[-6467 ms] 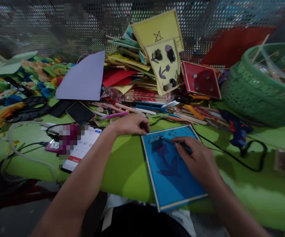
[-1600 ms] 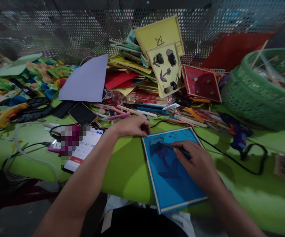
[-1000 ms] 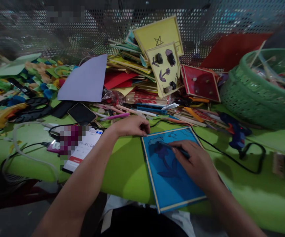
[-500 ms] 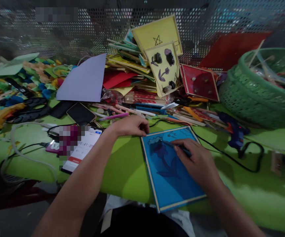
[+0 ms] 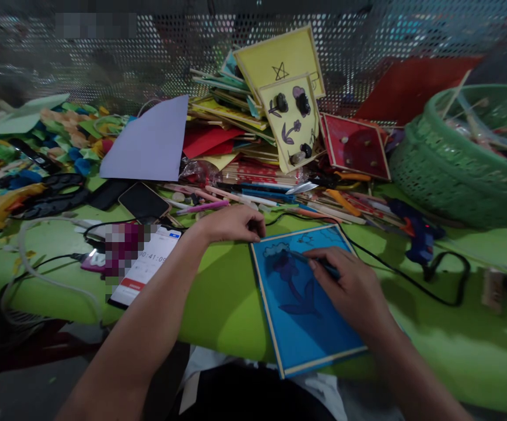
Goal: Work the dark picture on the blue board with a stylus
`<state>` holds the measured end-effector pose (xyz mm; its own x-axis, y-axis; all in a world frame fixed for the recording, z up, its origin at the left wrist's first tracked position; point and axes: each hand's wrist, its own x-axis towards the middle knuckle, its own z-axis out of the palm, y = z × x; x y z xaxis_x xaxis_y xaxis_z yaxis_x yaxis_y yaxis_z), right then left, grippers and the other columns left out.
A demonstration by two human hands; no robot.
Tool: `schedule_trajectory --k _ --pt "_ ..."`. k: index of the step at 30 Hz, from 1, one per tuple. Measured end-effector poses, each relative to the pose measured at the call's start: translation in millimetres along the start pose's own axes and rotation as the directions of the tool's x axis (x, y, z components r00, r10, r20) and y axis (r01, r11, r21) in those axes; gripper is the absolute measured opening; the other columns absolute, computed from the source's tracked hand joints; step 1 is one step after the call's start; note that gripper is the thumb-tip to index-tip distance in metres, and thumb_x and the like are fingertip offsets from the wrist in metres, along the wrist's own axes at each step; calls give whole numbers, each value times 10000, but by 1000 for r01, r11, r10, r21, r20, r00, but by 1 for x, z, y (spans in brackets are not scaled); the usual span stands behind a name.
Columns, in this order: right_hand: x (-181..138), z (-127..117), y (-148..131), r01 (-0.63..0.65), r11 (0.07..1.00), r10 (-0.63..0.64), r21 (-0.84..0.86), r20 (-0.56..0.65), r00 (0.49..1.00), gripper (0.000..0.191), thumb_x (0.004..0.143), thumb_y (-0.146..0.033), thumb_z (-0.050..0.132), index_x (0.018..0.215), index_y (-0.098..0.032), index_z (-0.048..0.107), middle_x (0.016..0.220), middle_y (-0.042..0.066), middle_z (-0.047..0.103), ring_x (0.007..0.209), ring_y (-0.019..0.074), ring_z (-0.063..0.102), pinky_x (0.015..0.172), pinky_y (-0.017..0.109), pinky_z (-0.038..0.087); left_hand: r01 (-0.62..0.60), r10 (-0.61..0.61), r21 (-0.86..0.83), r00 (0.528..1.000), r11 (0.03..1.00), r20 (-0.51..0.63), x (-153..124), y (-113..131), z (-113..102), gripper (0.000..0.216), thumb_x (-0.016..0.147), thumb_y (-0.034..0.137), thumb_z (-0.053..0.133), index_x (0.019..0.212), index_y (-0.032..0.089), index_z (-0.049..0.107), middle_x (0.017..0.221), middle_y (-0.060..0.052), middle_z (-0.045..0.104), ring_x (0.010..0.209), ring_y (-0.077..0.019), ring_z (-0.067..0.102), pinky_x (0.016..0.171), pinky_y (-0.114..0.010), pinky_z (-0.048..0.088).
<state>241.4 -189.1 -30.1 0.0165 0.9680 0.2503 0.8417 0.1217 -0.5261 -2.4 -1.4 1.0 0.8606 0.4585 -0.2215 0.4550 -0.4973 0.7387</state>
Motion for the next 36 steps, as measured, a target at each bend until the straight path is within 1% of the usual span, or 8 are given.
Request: schedule_trajectory --k 2,7,12,15,21,26,32,36 --pt "1 0 -1 11 1000 -11 0 3 1000 216 991 -417 591 1012 -284 760 959 54 825 877 275 779 811 397 590 0 0 5 1000 1000 -2 0 0 0 156 805 119 740 954 149 779 940 -47 783 844 -160 703 726 -263 484" --pt "0 0 0 3 1000 -3 1 -36 999 222 988 -415 589 982 -274 761 922 54 815 840 264 776 804 394 594 14 -14 -5 1000 1000 7 -1 2 -1 159 810 120 728 959 147 779 939 -48 785 841 -153 701 738 -253 489" --pt "0 1 0 33 999 -33 0 -19 999 241 992 -423 579 1001 -270 765 933 53 821 856 264 777 804 402 594 8 -8 14 1000 1000 3 -1 2 0 159 816 120 725 962 143 784 944 -49 788 847 -154 701 743 -251 489" --pt "0 0 0 17 1000 -17 -12 -29 999 217 991 -399 590 987 -265 761 933 54 819 848 252 769 812 384 590 9 -9 11 1000 1000 7 0 2 -1 166 813 107 730 967 133 786 961 -62 793 854 -157 703 748 -256 489" --pt "-1 -1 -1 -12 1000 12 1 -62 998 220 994 -418 582 957 -283 752 930 51 806 841 258 761 809 385 589 3 -3 11 1000 1000 14 1 1 -1 169 819 113 732 977 135 786 964 -60 795 865 -159 709 738 -257 487" --pt "0 -1 -2 -25 1000 25 -5 -53 998 219 991 -426 582 964 -287 749 937 57 806 859 266 764 808 385 589 -4 4 3 1000 1000 9 0 0 -1 159 815 110 729 962 139 784 953 -58 794 857 -163 710 731 -260 490" --pt "1 0 -2 -10 1000 10 -5 -37 999 220 982 -427 592 975 -287 761 921 47 807 846 266 764 814 388 588 4 -4 16 1000 1000 6 0 2 0 150 815 117 732 955 146 779 958 -50 791 856 -152 706 734 -249 486" --pt "0 0 1 -11 1000 11 -12 -27 1000 209 993 -409 592 988 -284 759 953 54 807 873 265 762 831 387 582 2 -2 14 1000 1000 6 0 2 0 153 820 120 727 962 142 777 959 -51 791 855 -151 705 736 -247 487"
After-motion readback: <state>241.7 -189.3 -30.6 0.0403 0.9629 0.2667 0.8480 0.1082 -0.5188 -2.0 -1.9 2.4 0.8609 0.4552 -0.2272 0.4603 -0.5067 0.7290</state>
